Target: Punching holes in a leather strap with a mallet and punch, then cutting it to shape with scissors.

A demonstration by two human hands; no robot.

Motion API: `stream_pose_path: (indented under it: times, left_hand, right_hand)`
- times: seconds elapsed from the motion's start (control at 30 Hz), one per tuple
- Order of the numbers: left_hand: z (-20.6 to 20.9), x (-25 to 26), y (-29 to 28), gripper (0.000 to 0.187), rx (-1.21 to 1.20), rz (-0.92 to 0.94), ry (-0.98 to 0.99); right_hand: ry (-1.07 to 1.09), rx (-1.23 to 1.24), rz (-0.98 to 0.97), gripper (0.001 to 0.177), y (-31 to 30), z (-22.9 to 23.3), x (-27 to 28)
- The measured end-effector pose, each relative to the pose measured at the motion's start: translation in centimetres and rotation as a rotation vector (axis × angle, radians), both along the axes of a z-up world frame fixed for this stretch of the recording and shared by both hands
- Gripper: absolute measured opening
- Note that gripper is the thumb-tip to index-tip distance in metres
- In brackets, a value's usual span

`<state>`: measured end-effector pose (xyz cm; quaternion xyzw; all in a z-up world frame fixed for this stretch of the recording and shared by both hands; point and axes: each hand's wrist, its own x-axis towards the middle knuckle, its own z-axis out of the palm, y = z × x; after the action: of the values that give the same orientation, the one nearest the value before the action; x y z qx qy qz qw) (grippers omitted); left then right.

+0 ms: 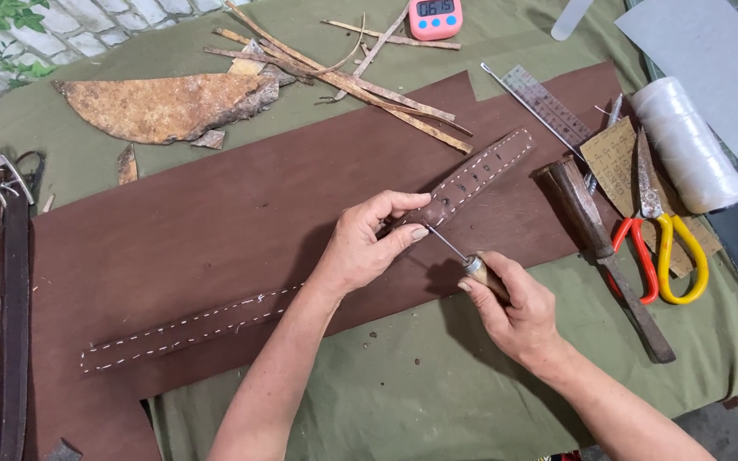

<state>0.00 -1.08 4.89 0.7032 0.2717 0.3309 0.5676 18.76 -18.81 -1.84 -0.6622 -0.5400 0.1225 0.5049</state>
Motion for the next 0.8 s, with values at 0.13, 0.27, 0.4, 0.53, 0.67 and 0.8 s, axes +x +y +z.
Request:
stream_pose_path:
  times: [0.13,0.27,0.4,0.53,0.67,0.8]
  left_hand:
    - [0.0,0.0,-0.1,0.038,0.018,0.012,0.047]
    - [-0.1,0.0,-0.4,0.037,-0.054,-0.003,0.021]
    - [0.3,0.1,-0.8,0.036,-0.082,-0.022,-0.05]
    - [-1.3,0.2,-0.3,0.035,-0.046,-0.008,-0.034]
    - [-0.9,0.6,-0.5,0.033,0.144,0.061,0.068]
    - [-1.3,1.0,-0.7,0.033,0.154,0.084,0.066]
  right_hand:
    - [0.009,0.008,0.052,0.035,0.5,0.5,1.4]
    - [0.455,-0.091,0.238,0.025,0.8,1.2,2.0]
    - [1.039,-0.161,0.329,0.018,1.0,0.8,1.6]
    - [1.045,-0.164,0.282,0.017,0.9,1.5,0.9]
    - [0.31,-0.156,0.004,0.032,0.4,1.3,0.1]
    - [0.078,-0.059,0.002,0.034,0.3,0.7,0.4]
